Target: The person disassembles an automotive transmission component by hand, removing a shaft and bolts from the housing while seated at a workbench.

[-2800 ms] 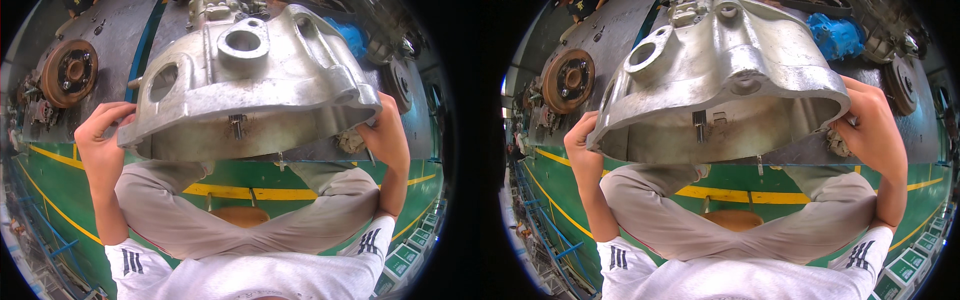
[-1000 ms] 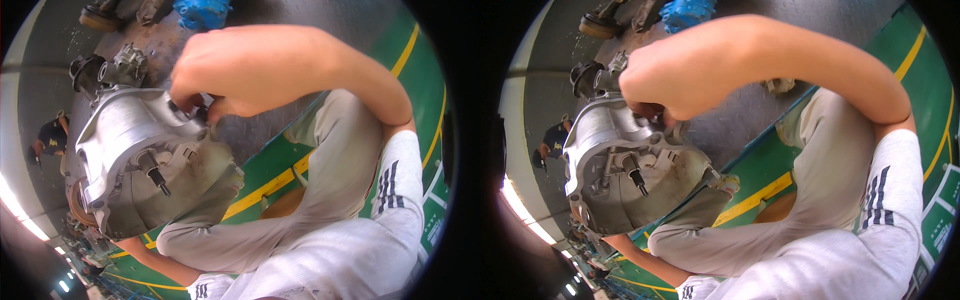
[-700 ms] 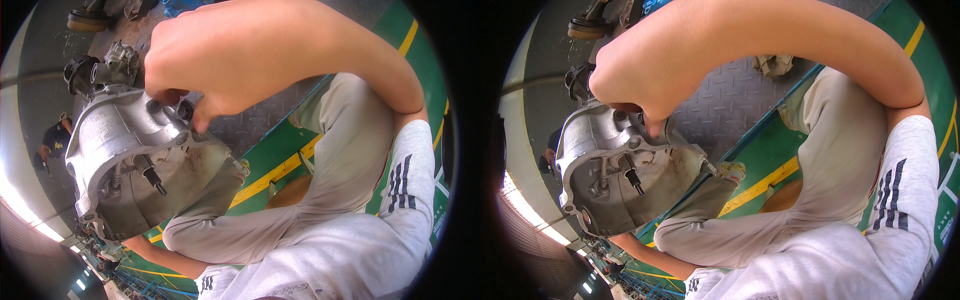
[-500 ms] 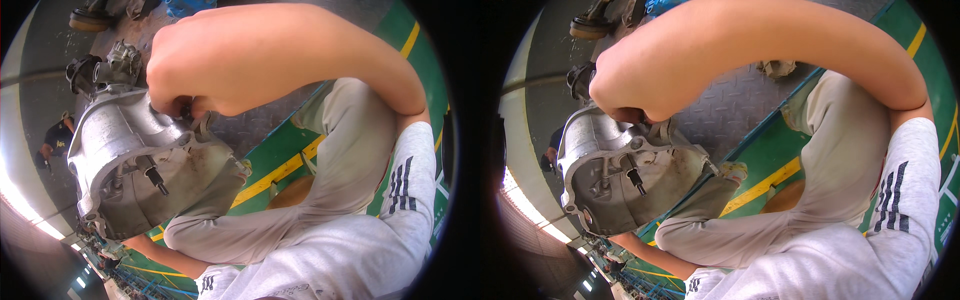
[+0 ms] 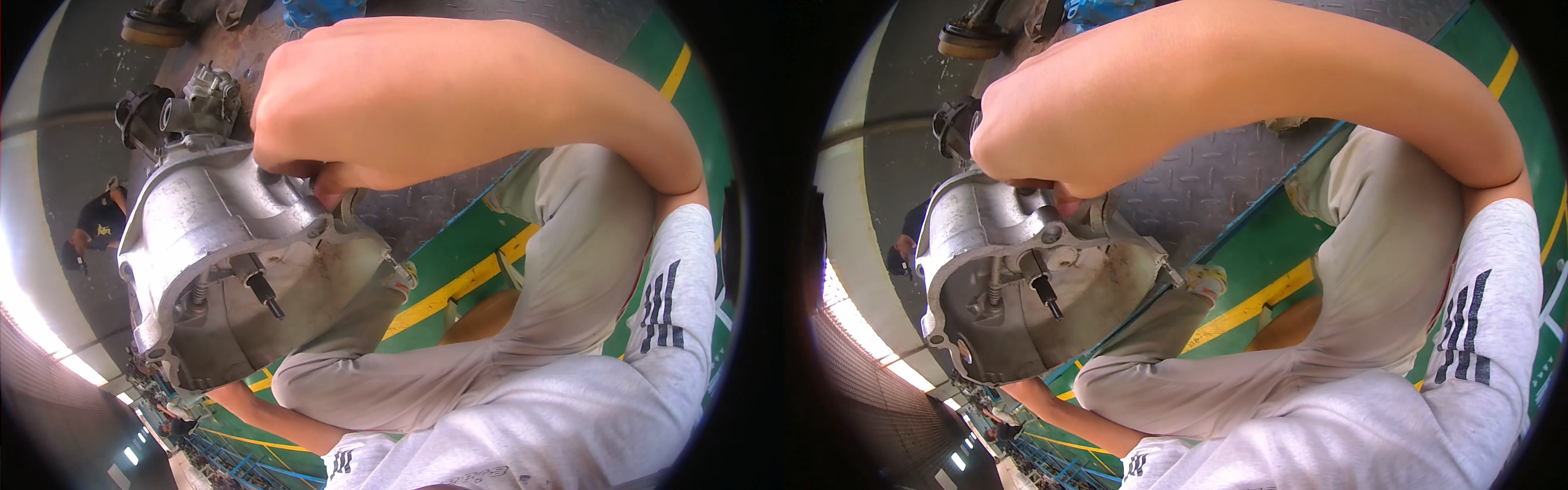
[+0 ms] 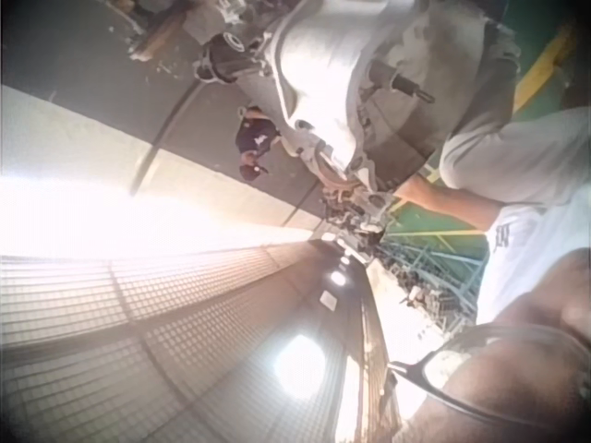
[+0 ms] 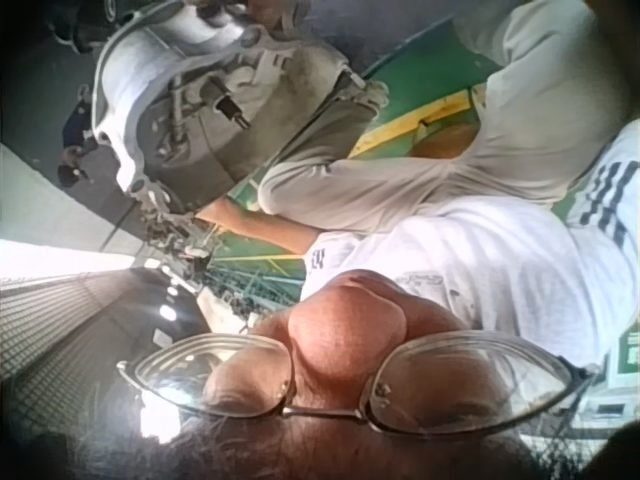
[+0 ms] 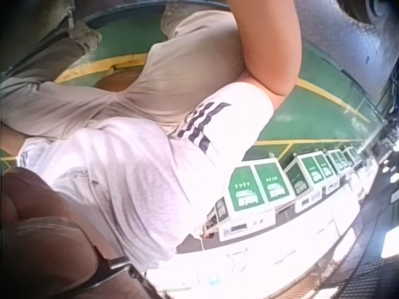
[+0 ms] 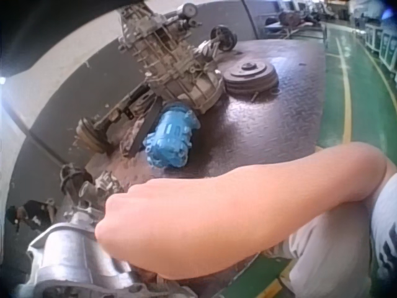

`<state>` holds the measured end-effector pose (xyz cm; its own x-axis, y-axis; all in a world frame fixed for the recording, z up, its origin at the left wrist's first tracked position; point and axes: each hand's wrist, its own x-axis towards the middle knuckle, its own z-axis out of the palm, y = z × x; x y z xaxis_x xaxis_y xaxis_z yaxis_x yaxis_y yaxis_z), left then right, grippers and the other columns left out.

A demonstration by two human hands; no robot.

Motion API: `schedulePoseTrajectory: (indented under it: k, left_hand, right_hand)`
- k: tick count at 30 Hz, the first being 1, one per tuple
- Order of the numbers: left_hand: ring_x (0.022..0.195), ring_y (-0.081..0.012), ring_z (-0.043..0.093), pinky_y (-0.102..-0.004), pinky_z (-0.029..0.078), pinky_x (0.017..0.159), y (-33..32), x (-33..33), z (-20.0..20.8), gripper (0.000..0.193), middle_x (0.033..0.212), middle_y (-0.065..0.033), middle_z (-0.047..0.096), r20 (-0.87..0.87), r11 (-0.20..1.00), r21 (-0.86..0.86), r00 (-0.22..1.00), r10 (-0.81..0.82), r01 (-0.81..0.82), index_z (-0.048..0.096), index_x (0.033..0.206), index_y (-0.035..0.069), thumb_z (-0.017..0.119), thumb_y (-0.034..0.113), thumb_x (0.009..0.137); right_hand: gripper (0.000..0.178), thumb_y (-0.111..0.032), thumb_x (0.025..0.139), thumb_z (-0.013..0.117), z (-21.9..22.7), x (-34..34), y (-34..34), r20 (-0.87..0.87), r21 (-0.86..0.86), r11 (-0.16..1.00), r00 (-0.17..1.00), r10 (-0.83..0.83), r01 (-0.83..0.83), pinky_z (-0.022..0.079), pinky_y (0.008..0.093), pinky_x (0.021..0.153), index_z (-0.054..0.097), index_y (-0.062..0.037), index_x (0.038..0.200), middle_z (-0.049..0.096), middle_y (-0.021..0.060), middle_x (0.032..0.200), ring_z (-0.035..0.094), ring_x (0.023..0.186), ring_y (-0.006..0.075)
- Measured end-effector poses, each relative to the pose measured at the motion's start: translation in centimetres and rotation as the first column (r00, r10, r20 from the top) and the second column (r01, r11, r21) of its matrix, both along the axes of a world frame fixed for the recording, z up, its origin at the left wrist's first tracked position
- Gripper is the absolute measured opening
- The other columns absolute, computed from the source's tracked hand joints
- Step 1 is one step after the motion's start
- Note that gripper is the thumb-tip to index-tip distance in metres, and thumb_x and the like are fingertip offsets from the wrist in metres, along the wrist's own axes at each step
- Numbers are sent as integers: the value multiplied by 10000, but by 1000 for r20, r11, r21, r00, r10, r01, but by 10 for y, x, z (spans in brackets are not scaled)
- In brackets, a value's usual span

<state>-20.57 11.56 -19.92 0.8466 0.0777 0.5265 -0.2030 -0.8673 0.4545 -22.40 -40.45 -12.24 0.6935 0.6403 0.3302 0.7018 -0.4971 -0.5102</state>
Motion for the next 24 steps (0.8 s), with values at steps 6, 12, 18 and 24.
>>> schedulePoseTrajectory:
  k: [6, 12, 18, 24]
  left_hand:
    - [1404, -308, 479, -427, 361, 1185, 4, -13, 1, 646, 1595, -178, 458, 2, 998, -7, 998, 62, -62, 432, 1531, -50, 688, 180, 984]
    - [1414, -291, 465, -403, 353, 1195, 10, -3, 6, 673, 1625, -171, 417, -105, 998, -57, 994, -29, 23, 384, 1567, -48, 664, 160, 991]
    - [1402, -277, 473, -404, 357, 1189, 9, -7, 13, 673, 1620, -158, 423, 34, 997, 49, 997, -63, 61, 378, 1569, -47, 658, 154, 991]
    - [1408, -288, 466, -411, 338, 1200, 14, -13, 12, 685, 1621, -165, 424, -122, 997, -76, 993, -3, -7, 377, 1564, -52, 670, 171, 987]
  right_hand:
    - [101, 20, 806, 660, -6, 11, -3, 82, 89, 984, 986, 144, -151, 562, 444, 692, 671, 118, 826, 693, 258, 801, 716, 789, 390]
    - [101, 16, 810, 654, -11, -8, 4, 85, 118, 993, 996, -2, -8, 561, 452, 701, 658, 113, 837, 685, 265, 812, 717, 810, 387]
    - [98, 11, 816, 642, 8, 9, 9, -62, -38, 998, 997, 41, -44, 554, 450, 707, 641, 109, 823, 683, 262, 858, 712, 838, 380]
    - [105, 5, 816, 645, 3, 7, 9, 44, -24, 996, 995, 91, -90, 553, 447, 738, 637, 107, 839, 677, 260, 884, 702, 872, 386]
